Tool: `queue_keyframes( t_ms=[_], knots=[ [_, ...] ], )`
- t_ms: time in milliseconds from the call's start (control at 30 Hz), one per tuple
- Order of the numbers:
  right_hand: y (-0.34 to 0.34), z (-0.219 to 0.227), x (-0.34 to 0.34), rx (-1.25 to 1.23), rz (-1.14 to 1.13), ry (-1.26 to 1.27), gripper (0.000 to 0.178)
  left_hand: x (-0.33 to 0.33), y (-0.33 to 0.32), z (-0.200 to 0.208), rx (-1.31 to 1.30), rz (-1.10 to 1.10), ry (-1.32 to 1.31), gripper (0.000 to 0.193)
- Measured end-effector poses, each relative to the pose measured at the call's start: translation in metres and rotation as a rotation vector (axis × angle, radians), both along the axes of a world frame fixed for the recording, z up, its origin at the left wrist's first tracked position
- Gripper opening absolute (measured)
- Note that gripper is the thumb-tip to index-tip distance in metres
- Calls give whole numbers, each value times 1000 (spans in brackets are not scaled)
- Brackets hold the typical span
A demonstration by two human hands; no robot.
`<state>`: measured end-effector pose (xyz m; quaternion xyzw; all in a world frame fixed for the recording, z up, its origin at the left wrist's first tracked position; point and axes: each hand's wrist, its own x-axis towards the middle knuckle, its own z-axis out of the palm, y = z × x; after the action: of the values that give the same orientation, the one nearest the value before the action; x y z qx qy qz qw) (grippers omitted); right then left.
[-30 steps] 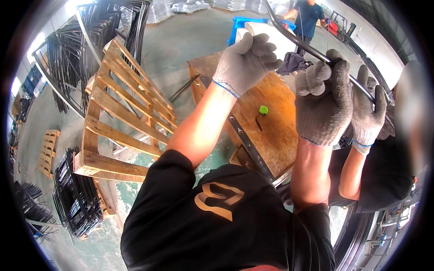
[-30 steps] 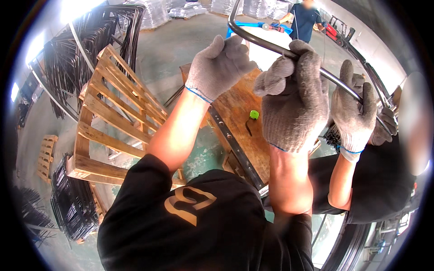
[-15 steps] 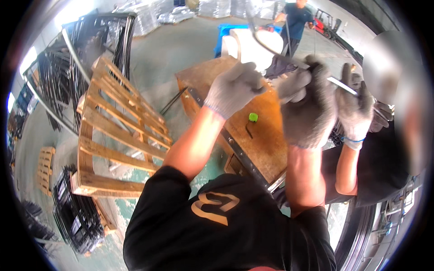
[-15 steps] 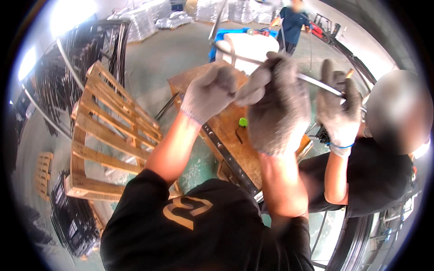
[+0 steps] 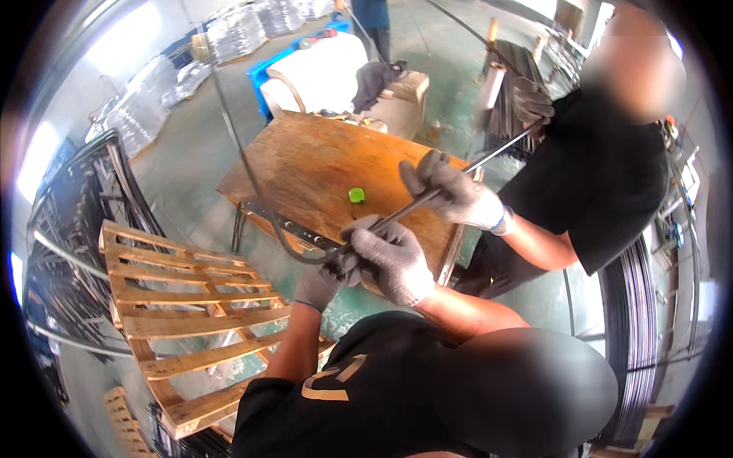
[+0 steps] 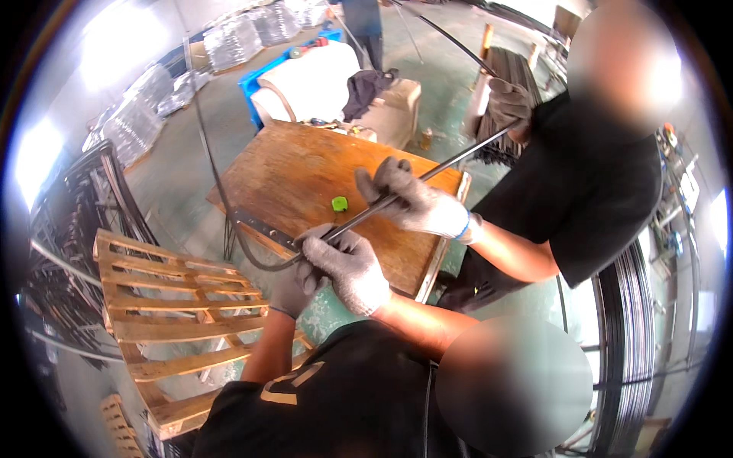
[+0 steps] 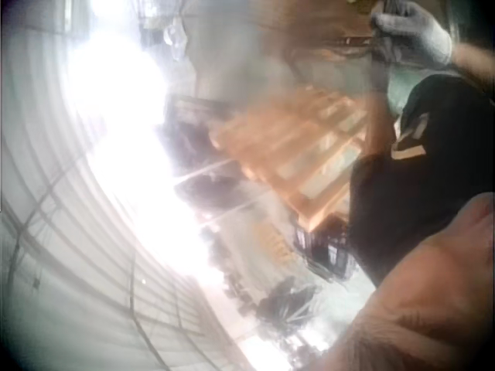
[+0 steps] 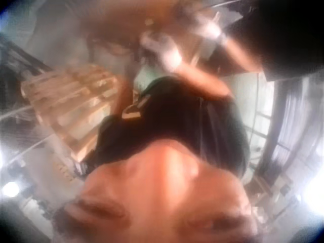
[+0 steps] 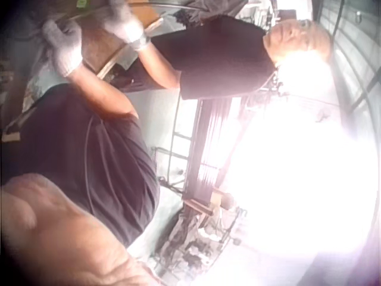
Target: The person operates a manual metal rod bending machine in a workshop. They load straight metal rods into the machine, activate the bending mechanism, and then remove the bent rods. The person stacks the finished bent rods on a wooden pallet.
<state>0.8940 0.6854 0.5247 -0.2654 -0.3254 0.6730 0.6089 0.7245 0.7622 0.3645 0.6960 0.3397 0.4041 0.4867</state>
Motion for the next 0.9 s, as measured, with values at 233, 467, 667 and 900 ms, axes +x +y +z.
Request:
queue_keyframes(
  t_ms=[233,467,667,900],
  knots=[
    [-21,-87,11,-171,10,-236,19,-15,-38,-76,-418,-177,339,34],
    [-48,-122,48,-426,-121,-473,24,-17,3,-6,-770,-25,-779,28],
    [-55,-148,52,-411,-194,-489,26,-35,10,151,-401,-51,-1082,48],
    [-51,-130,81,-541,-543,-352,26,-42,30,145,-189,616,-808,36]
  ],
)
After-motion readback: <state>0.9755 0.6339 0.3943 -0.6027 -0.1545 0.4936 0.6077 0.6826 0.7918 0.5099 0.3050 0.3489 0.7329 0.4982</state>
